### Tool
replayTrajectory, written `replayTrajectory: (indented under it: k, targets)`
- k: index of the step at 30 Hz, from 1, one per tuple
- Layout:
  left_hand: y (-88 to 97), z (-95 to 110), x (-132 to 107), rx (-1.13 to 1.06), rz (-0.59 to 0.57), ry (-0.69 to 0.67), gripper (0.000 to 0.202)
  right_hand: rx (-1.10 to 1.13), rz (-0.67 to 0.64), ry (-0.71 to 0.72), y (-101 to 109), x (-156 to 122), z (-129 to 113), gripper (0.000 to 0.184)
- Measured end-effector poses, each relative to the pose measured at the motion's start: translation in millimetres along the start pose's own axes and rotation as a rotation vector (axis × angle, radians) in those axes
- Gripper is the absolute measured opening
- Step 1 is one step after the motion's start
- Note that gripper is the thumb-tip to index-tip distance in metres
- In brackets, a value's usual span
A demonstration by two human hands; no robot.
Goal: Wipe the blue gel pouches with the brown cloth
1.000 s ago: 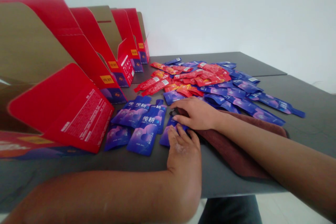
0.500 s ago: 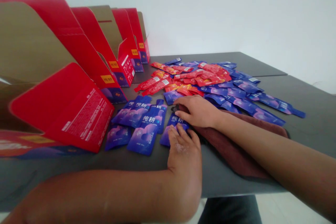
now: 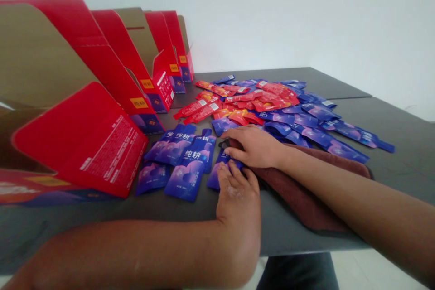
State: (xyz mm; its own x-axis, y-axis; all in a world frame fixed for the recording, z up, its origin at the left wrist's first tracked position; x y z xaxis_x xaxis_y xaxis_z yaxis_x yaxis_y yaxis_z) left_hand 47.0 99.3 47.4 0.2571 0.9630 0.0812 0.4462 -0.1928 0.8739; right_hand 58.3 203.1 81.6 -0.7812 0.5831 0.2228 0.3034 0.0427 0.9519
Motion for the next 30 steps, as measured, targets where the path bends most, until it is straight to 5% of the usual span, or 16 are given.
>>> replayTrajectory:
  k: [3, 10, 20, 27, 30]
  targets:
    - [-2.2, 1, 0, 0.006, -0.026, -0.021, 0.047, -0.03, 0.006, -0.039, 1, 0, 5, 0.038]
    - [2.7, -2, 1, -0.019, 0.007, 0.003, 0.045, 0.146, -0.03, 0.231, -1, -1, -22, 0.037]
    - [-1.9, 0, 0, -0.003, -0.008, -0.017, 0.047, -0.037, 0.015, -0.053, 2, 0, 9, 0.038]
    - [3.8, -2, 1, 0.054, 0.035, 0.017, 0.045, 0.121, -0.049, 0.214, -2, -1, -22, 0.037]
    - [3.8, -3, 1, 0.062, 0.016, 0.023, 0.046, 0.113, -0.053, 0.209, -3, 0, -23, 0.037]
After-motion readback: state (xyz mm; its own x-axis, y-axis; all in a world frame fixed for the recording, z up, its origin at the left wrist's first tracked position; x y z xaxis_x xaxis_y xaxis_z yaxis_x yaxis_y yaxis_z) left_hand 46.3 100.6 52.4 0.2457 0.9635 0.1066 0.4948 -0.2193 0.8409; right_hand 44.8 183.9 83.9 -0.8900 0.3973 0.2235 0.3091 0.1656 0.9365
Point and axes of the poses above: each hand's wrist, its own x-axis towards the middle knuckle, its own y-axis out of the back of the hand, z = x × y, the point moved 8 cm from there along x, towards the middle knuckle, and after that the axes turned 7 degrees about y, right-handed, at the moved point
